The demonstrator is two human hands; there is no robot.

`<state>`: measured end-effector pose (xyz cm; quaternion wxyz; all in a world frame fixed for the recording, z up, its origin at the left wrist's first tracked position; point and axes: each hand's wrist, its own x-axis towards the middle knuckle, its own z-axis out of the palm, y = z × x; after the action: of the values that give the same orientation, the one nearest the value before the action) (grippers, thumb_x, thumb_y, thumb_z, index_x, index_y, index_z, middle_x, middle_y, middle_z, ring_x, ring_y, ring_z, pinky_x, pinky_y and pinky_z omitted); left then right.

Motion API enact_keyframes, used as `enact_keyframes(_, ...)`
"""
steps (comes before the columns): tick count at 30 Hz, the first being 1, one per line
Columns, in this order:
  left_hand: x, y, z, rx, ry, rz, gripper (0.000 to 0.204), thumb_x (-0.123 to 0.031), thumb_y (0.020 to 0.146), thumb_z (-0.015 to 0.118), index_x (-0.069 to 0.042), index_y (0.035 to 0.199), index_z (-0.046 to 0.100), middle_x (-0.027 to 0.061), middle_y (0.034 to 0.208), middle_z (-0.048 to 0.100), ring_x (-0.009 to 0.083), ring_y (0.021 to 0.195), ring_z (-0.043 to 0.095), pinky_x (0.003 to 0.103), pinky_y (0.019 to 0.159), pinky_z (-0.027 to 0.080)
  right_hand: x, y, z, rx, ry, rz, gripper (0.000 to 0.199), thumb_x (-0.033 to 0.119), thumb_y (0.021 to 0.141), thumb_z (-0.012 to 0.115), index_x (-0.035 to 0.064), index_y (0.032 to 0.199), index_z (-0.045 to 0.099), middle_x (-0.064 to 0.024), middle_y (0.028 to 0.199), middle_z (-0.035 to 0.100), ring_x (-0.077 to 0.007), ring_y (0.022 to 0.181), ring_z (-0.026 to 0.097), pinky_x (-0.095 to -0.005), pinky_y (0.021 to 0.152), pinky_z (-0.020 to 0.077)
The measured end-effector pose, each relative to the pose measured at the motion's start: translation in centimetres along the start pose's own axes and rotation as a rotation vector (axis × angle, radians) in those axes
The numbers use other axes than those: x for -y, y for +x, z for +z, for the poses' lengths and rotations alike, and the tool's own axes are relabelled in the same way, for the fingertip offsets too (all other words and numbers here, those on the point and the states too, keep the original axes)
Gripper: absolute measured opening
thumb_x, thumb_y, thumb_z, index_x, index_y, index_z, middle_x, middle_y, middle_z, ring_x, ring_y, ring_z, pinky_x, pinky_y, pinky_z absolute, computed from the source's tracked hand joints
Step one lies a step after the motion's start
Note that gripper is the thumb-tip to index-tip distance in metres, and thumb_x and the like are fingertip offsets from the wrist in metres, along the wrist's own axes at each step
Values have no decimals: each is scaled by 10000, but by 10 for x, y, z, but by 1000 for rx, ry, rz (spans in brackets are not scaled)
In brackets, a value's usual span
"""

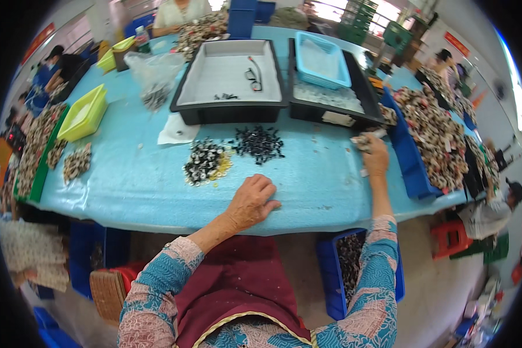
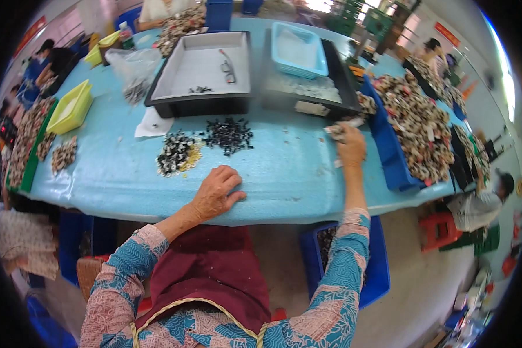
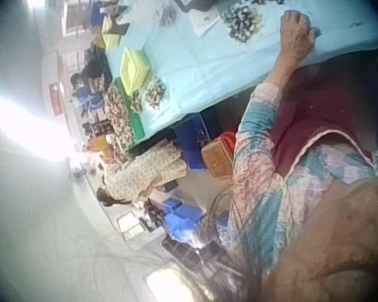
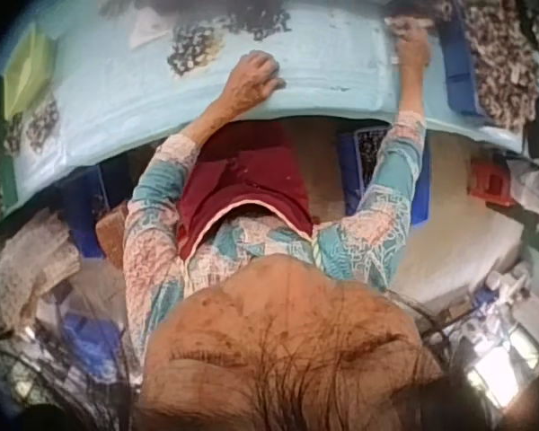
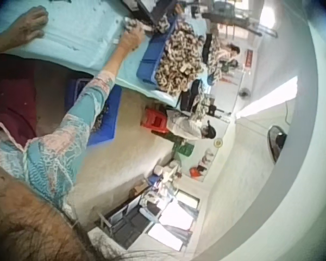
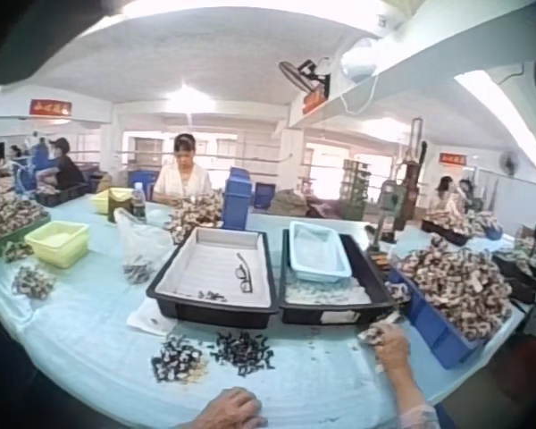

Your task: The person fastens parts onto a small plush toy, transfers plastic eye pins from a tray onto the table, cleans a pair of glasses with an apron, and assembles the plastic eye pins and washers together by hand.

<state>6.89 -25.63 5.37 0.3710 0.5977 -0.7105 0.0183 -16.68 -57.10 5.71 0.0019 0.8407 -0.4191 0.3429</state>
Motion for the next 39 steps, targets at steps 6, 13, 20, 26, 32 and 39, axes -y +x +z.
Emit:
enact_keyframes(6, 3, -8, 0, 15, 11, -37, 270, -192, 716, 705, -24, 870, 559, 102, 925, 539, 267, 930, 504, 377, 802, 418, -10, 13, -22, 102, -276, 337, 723, 202, 681, 760, 277, 1316, 422, -173, 1328, 401, -421, 1136, 451, -546, 921, 396)
enact_keyframes(13, 4, -4, 3, -13, 31, -6, 266, -170, 703, 718, -32, 870, 562, 100, 915, 547, 268, 922, 519, 375, 807, 427, 16, 7, -50, -304, 42, -129, 453, 144, 713, 722, 124, 1139, 572, -113, 1117, 594, -313, 1016, 559, -419, 848, 450)
enact_keyframes(20, 6, -13, 2, 35, 62, 18, 222, -131, 717, 682, -28, 867, 554, 111, 920, 539, 276, 939, 514, 371, 803, 430, 149, -54, 4, 268, 725, 139, 98, 18, 769, 605, 20, 855, 652, -52, 741, 641, -110, 677, 611, -242, 595, 484)
enact_keyframes(26, 38, -25, -44, 157, 138, 105, 199, -116, 711, 662, -41, 853, 545, 106, 948, 529, 280, 992, 501, 395, 865, 402, 205, -44, 30, 306, 647, -74, 201, 20, 712, 665, 7, 911, 638, -140, 901, 646, -232, 718, 633, -322, 628, 517)
enact_keyframes(32, 79, -33, -84, 195, 216, 172, 202, -128, 726, 659, -73, 882, 542, 72, 1036, 535, 267, 1130, 454, 421, 948, 342, 207, -33, 47, 362, 408, -214, 208, 13, 721, 676, 3, 923, 625, -116, 855, 639, -205, 695, 617, -296, 630, 499)
enact_keyframes(39, 109, -26, -98, 248, 258, 143, 245, -108, 702, 671, -89, 913, 547, 57, 1060, 535, 262, 1155, 443, 433, 959, 319, 213, -34, 30, 420, 558, -147, 172, -5, 745, 642, 3, 916, 625, -124, 847, 616, -247, 729, 620, -335, 664, 498)
